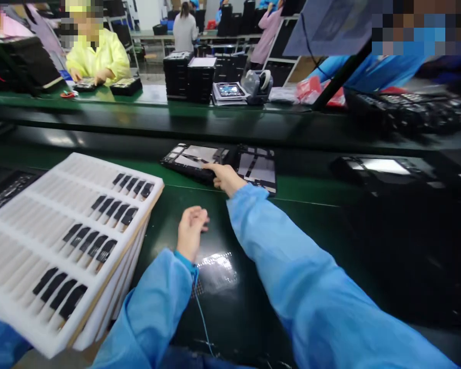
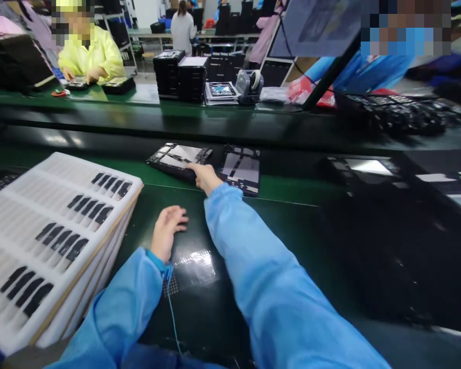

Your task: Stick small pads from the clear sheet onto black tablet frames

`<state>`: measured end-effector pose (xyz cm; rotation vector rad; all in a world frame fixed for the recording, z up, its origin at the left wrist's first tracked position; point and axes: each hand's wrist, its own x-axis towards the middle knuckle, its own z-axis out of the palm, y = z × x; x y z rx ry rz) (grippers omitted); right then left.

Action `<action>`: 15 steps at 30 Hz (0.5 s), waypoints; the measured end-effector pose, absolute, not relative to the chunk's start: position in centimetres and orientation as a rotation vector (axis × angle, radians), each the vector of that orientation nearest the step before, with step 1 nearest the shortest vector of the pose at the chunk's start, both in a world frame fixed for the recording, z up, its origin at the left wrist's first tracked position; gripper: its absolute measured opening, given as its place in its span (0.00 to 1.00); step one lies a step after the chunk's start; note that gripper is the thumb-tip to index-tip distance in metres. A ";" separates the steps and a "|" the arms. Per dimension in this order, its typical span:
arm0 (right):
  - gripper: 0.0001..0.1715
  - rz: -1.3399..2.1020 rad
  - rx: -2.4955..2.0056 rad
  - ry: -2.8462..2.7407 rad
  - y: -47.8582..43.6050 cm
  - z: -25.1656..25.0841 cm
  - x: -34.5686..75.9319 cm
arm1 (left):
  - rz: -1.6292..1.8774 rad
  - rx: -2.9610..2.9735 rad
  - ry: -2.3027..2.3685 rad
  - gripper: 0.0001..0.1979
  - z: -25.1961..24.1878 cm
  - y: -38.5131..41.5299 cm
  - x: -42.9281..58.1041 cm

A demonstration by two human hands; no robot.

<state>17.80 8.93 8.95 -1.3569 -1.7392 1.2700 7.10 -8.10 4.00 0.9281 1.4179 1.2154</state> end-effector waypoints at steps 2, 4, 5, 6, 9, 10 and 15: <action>0.21 1.472 -1.262 -1.711 3.0 9.2 21.5 | 1.267 0.842 1.372 0.28 4.9 -6.2 6.8; 0.20 1.604 -1.195 -1.688 -4.3 9.9 27.0 | 1.287 0.810 1.333 0.28 5.6 -5.6 6.8; 0.25 1.631 -1.181 -1.656 -8.1 10.3 30.1 | 1.278 0.810 1.314 0.28 5.8 -6.0 6.9; 0.30 1.621 -1.192 -1.614 -11.7 10.8 33.1 | 1.252 0.821 1.290 0.28 5.9 -6.8 7.1; 0.32 1.276 -1.444 -1.335 -20.6 11.9 40.6 | 1.055 0.924 1.159 0.27 5.3 -11.6 8.4; 0.30 1.152 -1.561 -1.200 -22.6 12.2 42.3 | 0.963 0.975 1.103 0.27 5.1 -13.6 9.1; 0.10 0.923 -1.721 -1.067 -25.6 13.6 43.2 | 0.705 1.252 1.044 0.22 5.2 -19.5 12.3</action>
